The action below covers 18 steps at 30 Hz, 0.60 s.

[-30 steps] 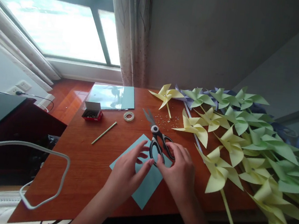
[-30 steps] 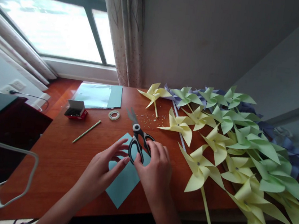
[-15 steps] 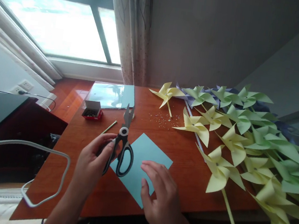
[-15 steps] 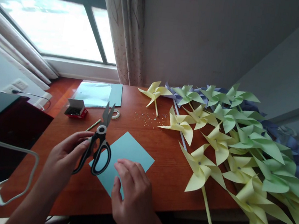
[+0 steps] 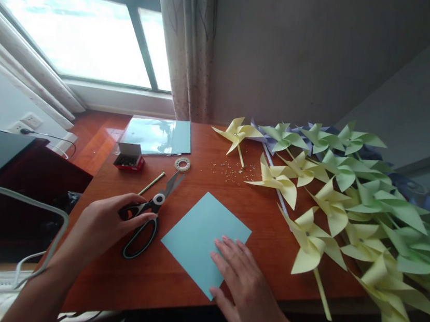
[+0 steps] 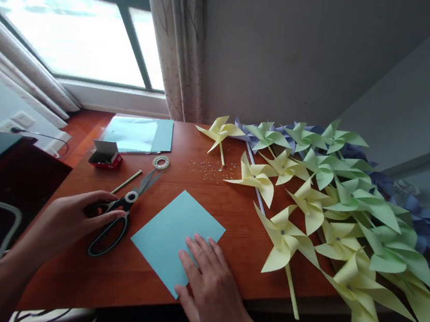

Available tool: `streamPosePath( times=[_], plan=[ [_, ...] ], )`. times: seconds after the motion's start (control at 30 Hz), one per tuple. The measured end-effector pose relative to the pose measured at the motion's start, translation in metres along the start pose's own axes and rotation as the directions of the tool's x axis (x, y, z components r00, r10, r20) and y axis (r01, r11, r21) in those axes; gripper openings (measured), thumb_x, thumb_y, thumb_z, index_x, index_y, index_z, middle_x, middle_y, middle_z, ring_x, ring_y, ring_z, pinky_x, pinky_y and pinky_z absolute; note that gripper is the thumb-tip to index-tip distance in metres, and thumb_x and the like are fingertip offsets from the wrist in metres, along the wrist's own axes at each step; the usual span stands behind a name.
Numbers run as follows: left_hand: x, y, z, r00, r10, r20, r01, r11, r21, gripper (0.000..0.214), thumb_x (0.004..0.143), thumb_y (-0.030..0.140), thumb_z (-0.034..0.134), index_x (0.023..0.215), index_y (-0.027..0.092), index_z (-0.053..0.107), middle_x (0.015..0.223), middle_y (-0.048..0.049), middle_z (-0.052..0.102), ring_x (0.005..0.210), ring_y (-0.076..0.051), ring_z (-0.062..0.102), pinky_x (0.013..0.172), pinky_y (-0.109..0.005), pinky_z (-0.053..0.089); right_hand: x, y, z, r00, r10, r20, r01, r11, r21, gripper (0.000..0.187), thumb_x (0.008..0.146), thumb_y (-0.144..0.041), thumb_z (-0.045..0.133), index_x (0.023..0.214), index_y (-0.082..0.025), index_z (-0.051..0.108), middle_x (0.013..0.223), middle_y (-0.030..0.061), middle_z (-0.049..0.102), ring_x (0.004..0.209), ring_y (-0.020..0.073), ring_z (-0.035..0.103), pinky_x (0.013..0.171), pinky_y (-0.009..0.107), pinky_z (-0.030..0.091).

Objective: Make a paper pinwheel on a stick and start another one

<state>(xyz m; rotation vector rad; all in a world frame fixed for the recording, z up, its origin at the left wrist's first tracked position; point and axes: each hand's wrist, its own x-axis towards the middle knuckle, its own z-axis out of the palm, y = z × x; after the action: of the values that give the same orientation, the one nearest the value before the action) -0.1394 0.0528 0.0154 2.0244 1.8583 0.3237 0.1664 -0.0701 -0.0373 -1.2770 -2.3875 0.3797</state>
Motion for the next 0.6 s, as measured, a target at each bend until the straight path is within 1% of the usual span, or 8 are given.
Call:
streamPosePath(
  times=[0.07,0.17,0.23,0.33,0.43,0.5,0.53,0.6],
  plan=[
    [0.002,-0.001,0.0,0.998,0.069,-0.002,-0.068,0.995,0.067,0.041,0.087,0.059,0.063,0.103,0.023,0.073,0.089,0.002,0.075,0.073,-0.019,0.065,0.067,-0.024,0.042,-0.004,0.002,-0.002,1.0,-0.006,0.012,0.006,1.0,-0.013,0.053,0.091,-0.017,0.057,0.143,-0.013,0.048,0.153,0.0169,0.051,0.148,0.0324,0.04,0.115,0.06,0.044],
    [0.002,-0.004,0.004,0.995,0.098,-0.034,-0.094,0.99,0.108,0.038,0.091,0.056,0.06,0.106,0.023,0.072,0.104,-0.0013,0.073,0.074,-0.018,0.065,0.072,-0.026,0.044,-0.008,0.004,-0.002,1.0,-0.011,0.011,0.012,1.0,-0.025,0.054,0.091,-0.017,0.058,0.144,-0.013,0.048,0.154,0.0173,0.05,0.149,0.0327,0.039,0.116,0.06,0.043],
    [0.001,-0.007,0.008,0.993,0.096,-0.065,-0.088,0.99,0.113,0.039,0.092,0.055,0.059,0.107,0.022,0.072,0.107,-0.0025,0.071,0.077,-0.019,0.066,0.074,-0.027,0.044,-0.01,0.004,-0.002,1.0,-0.015,0.004,0.016,0.999,-0.028,0.054,0.09,-0.017,0.059,0.143,-0.013,0.049,0.154,0.0178,0.05,0.149,0.0333,0.038,0.116,0.061,0.042],
    [0.0,-0.009,0.014,0.991,0.081,-0.11,-0.069,0.991,0.111,0.038,0.092,0.054,0.058,0.109,0.022,0.071,0.112,-0.0038,0.068,0.088,-0.022,0.068,0.076,-0.028,0.045,-0.014,0.003,-0.003,0.999,-0.032,0.01,0.033,0.999,-0.025,0.056,0.089,-0.021,0.062,0.142,-0.013,0.05,0.154,0.0188,0.05,0.149,0.035,0.037,0.116,0.063,0.04],
    [-0.001,-0.012,0.018,0.986,0.094,-0.136,-0.077,0.99,0.121,0.036,0.093,0.051,0.057,0.111,0.023,0.07,0.113,-0.0055,0.068,0.097,-0.025,0.067,0.08,-0.031,0.047,-0.016,0.003,-0.005,0.997,-0.061,0.036,0.062,0.998,-0.014,0.06,0.088,-0.033,0.069,0.142,-0.013,0.051,0.153,0.02,0.051,0.148,0.0363,0.038,0.117,0.063,0.039],
    [-0.002,-0.013,0.02,0.981,0.122,-0.15,-0.102,0.985,0.138,0.035,0.094,0.048,0.056,0.11,0.021,0.07,0.111,-0.0077,0.069,0.1,-0.027,0.066,0.083,-0.034,0.048,-0.017,0.003,-0.006,0.996,-0.073,0.05,0.074,0.997,-0.002,0.061,0.087,-0.039,0.071,0.141,-0.015,0.052,0.152,0.0189,0.052,0.147,0.0358,0.04,0.117,0.062,0.038],
    [-0.002,-0.014,0.02,0.978,0.138,-0.157,-0.115,0.982,0.147,0.035,0.094,0.047,0.056,0.109,0.02,0.07,0.11,-0.0088,0.069,0.1,-0.028,0.066,0.084,-0.035,0.049,-0.018,0.003,-0.007,0.996,-0.078,0.053,0.078,0.997,0.001,0.059,0.088,-0.038,0.07,0.14,-0.016,0.054,0.152,0.0178,0.053,0.146,0.035,0.042,0.118,0.061,0.038],
    [-0.003,-0.013,0.022,0.968,0.164,-0.19,-0.135,0.978,0.158,0.035,0.094,0.046,0.056,0.109,0.017,0.07,0.111,-0.0109,0.069,0.099,-0.03,0.066,0.085,-0.039,0.05,-0.018,0.003,-0.007,0.995,-0.091,0.034,0.091,0.996,0.0,0.049,0.09,-0.029,0.066,0.136,-0.017,0.057,0.15,0.0157,0.056,0.143,0.0332,0.047,0.117,0.059,0.039]
  ],
)
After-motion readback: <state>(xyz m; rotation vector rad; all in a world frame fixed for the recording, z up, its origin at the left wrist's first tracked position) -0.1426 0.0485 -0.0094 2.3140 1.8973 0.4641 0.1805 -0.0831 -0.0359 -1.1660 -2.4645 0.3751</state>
